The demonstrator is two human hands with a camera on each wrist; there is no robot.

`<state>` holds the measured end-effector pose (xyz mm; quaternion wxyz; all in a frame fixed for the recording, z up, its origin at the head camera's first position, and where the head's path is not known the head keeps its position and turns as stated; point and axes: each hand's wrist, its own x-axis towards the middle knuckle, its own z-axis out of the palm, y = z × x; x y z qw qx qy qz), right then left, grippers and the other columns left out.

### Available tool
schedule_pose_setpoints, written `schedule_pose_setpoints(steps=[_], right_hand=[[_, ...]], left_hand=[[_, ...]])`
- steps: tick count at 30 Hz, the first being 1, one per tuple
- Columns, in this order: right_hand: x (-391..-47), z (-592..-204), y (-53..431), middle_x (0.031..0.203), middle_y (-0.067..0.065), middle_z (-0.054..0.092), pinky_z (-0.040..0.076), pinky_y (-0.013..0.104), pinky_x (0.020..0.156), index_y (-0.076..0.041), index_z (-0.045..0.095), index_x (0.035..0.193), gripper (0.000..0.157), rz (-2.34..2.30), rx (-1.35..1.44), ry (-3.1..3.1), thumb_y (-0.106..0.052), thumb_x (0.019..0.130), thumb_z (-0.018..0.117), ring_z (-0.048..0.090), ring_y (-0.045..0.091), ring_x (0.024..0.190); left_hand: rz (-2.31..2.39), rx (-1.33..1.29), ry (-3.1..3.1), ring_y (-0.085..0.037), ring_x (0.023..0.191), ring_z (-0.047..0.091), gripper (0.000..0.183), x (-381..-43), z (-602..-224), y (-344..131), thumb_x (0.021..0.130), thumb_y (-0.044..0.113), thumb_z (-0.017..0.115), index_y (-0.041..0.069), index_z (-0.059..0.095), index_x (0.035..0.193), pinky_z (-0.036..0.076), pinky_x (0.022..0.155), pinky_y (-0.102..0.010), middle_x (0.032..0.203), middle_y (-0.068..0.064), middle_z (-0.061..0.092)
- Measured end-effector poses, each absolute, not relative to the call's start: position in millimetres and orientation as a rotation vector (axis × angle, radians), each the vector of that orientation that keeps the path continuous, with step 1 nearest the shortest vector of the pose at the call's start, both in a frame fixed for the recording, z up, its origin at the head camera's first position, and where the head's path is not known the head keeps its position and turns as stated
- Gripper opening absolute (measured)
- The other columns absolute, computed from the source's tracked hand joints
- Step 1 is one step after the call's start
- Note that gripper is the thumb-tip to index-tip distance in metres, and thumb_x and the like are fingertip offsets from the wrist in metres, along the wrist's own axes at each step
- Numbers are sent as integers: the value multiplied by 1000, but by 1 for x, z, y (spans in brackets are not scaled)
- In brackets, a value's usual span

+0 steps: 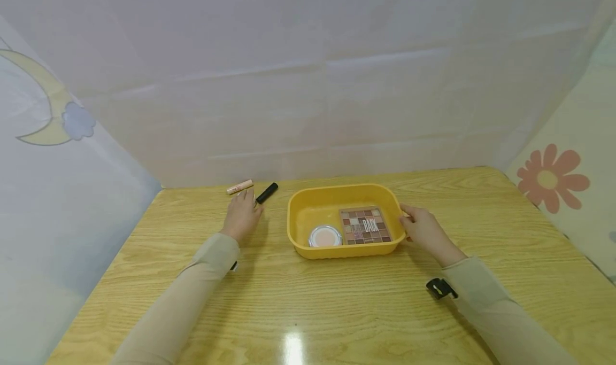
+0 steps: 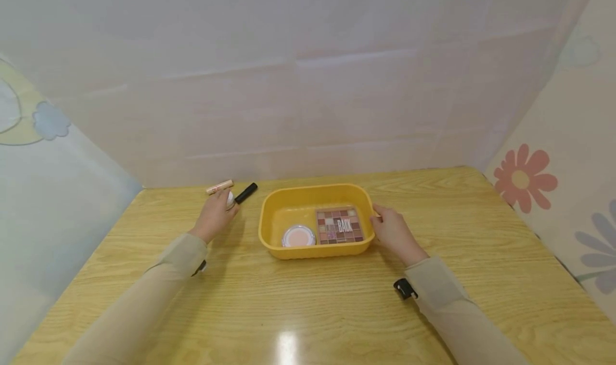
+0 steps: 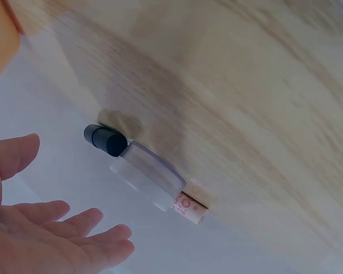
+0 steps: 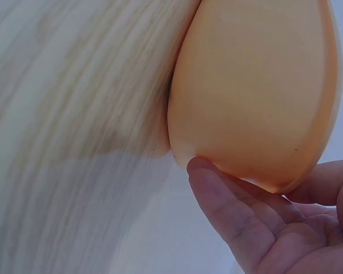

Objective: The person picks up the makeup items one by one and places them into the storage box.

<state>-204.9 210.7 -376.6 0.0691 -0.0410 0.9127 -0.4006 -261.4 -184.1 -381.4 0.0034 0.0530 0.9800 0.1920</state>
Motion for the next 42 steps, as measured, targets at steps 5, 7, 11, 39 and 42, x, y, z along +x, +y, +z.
schedule_pose_setpoints(steps=[5, 7, 11, 39, 42], right_hand=[[-205, -376, 211, 128, 43, 53, 61, 41, 72, 19, 28, 147, 49, -1214, -129, 2741, -3, 106, 41, 65, 34, 92], [-205, -376, 212, 127, 43, 54, 61, 41, 72, 20, 28, 147, 49, -1213, -130, 2743, -3, 106, 41, 65, 34, 91], [-205, -377, 212, 126, 42, 54, 61, 41, 72, 19, 28, 147, 49, -1210, -127, 2748, -4, 106, 41, 65, 35, 91], [-205, -377, 212, 123, 41, 57, 61, 42, 73, 20, 26, 148, 49, -1212, -129, 2736, -4, 107, 41, 65, 39, 97], [-205, -376, 212, 125, 41, 56, 61, 42, 73, 20, 26, 148, 50, -1211, -129, 2733, -4, 107, 41, 65, 40, 99]], left_hand=[[597, 152, 3063, -53, 144, 25, 65, -264, -384, -186, 105, 19, 54, -12, 24, 153, 22, 119, -61, 156, -36, 26], [582, 161, 3070, -54, 143, 26, 65, -265, -385, -187, 104, 19, 55, -12, 24, 152, 23, 119, -61, 156, -37, 26], [565, 169, 3077, -54, 142, 29, 64, -267, -386, -189, 104, 19, 56, -14, 26, 151, 25, 118, -61, 155, -37, 27], [587, 139, 3063, -54, 137, 34, 65, -283, -397, -202, 105, 19, 55, -13, 24, 152, 33, 113, -63, 154, -36, 28], [614, 149, 3057, -54, 137, 34, 65, -285, -399, -204, 104, 18, 55, -15, 23, 151, 31, 114, -61, 153, -37, 28]])
